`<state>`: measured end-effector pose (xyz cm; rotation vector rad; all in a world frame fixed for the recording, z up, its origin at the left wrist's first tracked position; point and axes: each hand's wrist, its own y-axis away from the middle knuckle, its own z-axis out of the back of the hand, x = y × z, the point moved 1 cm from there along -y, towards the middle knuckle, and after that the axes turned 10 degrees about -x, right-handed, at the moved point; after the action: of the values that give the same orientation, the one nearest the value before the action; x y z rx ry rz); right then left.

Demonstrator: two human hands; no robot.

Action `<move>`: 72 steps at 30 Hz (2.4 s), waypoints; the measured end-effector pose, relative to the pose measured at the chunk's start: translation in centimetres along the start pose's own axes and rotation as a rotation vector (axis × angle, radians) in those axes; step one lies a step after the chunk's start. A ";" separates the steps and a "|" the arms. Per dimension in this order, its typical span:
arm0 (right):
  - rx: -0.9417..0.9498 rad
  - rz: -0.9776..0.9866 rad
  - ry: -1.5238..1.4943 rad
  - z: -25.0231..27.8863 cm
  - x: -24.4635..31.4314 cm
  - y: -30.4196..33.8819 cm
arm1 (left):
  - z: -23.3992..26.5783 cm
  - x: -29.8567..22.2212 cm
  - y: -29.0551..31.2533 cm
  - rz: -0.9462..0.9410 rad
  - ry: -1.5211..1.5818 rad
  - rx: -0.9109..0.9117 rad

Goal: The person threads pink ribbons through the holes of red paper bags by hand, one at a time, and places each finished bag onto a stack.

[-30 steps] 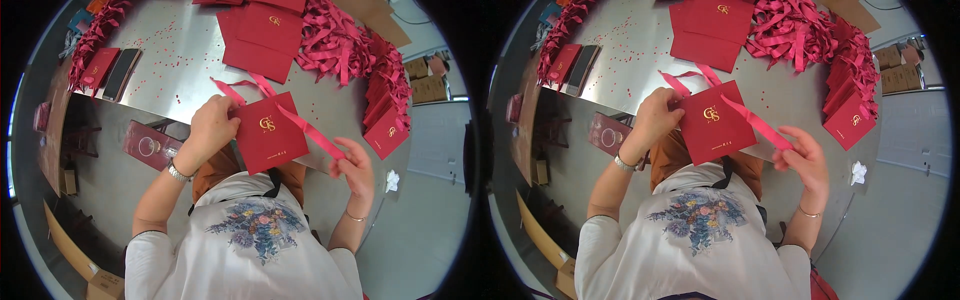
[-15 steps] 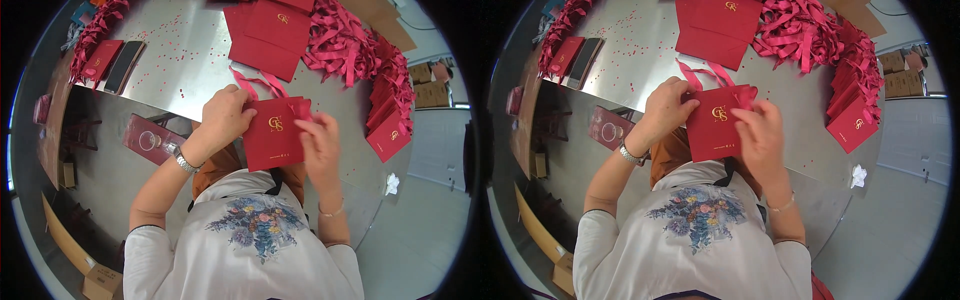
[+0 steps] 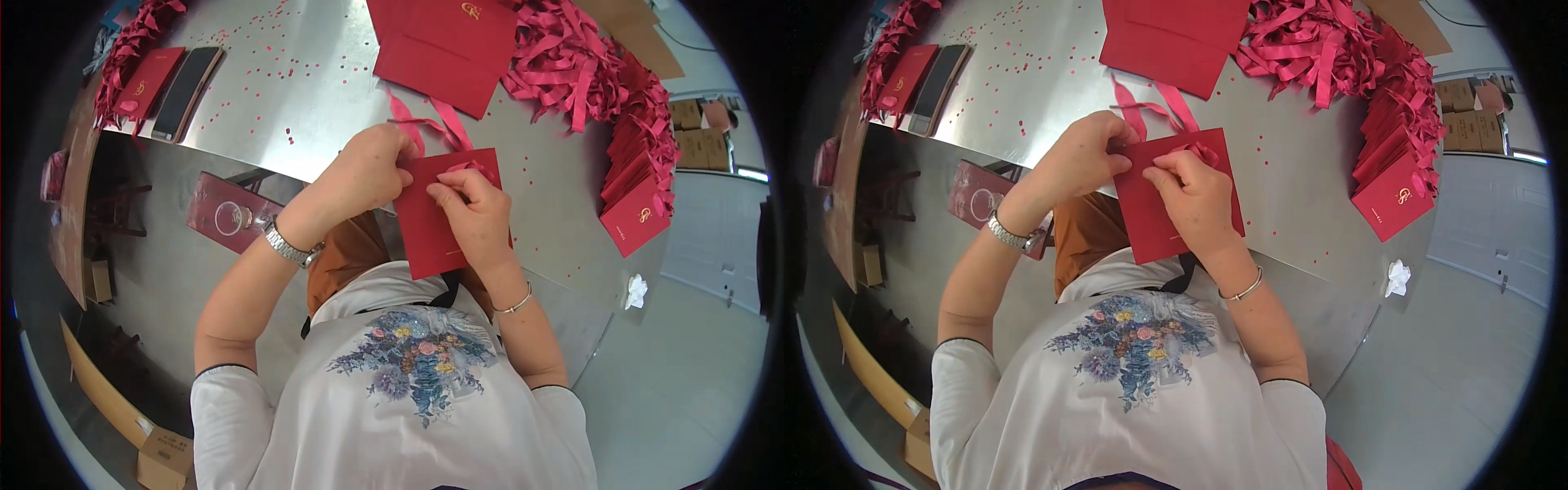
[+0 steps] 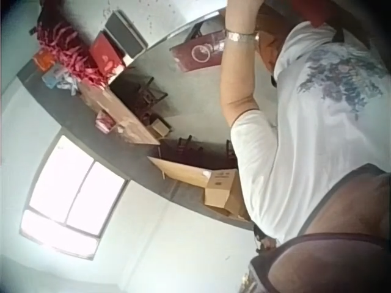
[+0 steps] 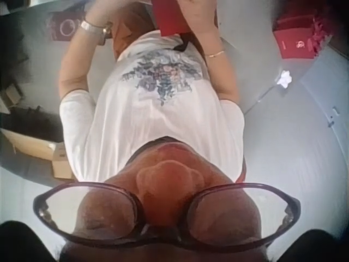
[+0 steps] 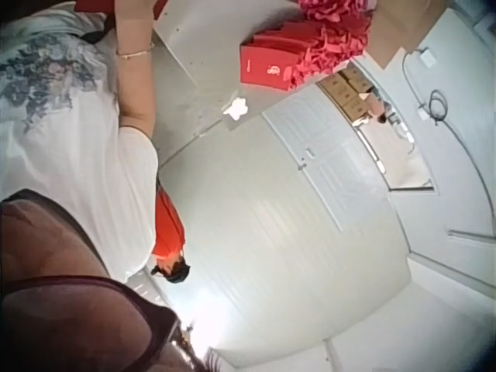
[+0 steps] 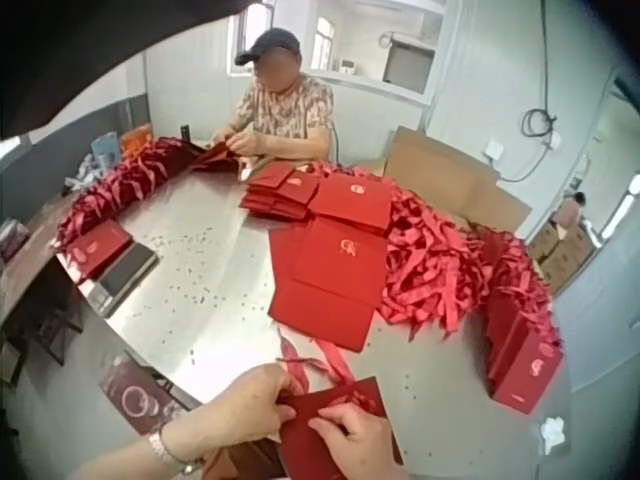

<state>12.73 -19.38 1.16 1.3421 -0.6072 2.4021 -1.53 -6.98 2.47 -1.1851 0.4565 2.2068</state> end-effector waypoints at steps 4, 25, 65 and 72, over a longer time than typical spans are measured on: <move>-0.037 0.234 0.107 -0.3 0.5 0.0 | 0.1 -0.2 -0.2 -0.044 -0.047 -0.016; -0.085 0.456 0.459 -2.0 1.8 -0.8 | 0.3 0.4 -0.2 -0.005 0.055 -0.044; -0.096 0.415 0.415 -2.1 2.4 -0.3 | 2.1 0.5 -3.3 -0.241 0.011 0.370; -0.216 0.475 0.411 -2.7 1.6 0.5 | 1.4 0.5 -3.1 -0.326 -0.046 0.394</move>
<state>9.77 -18.34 1.14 0.6336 -1.1189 2.7583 -0.62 -3.67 2.74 -0.9205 0.5999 1.7614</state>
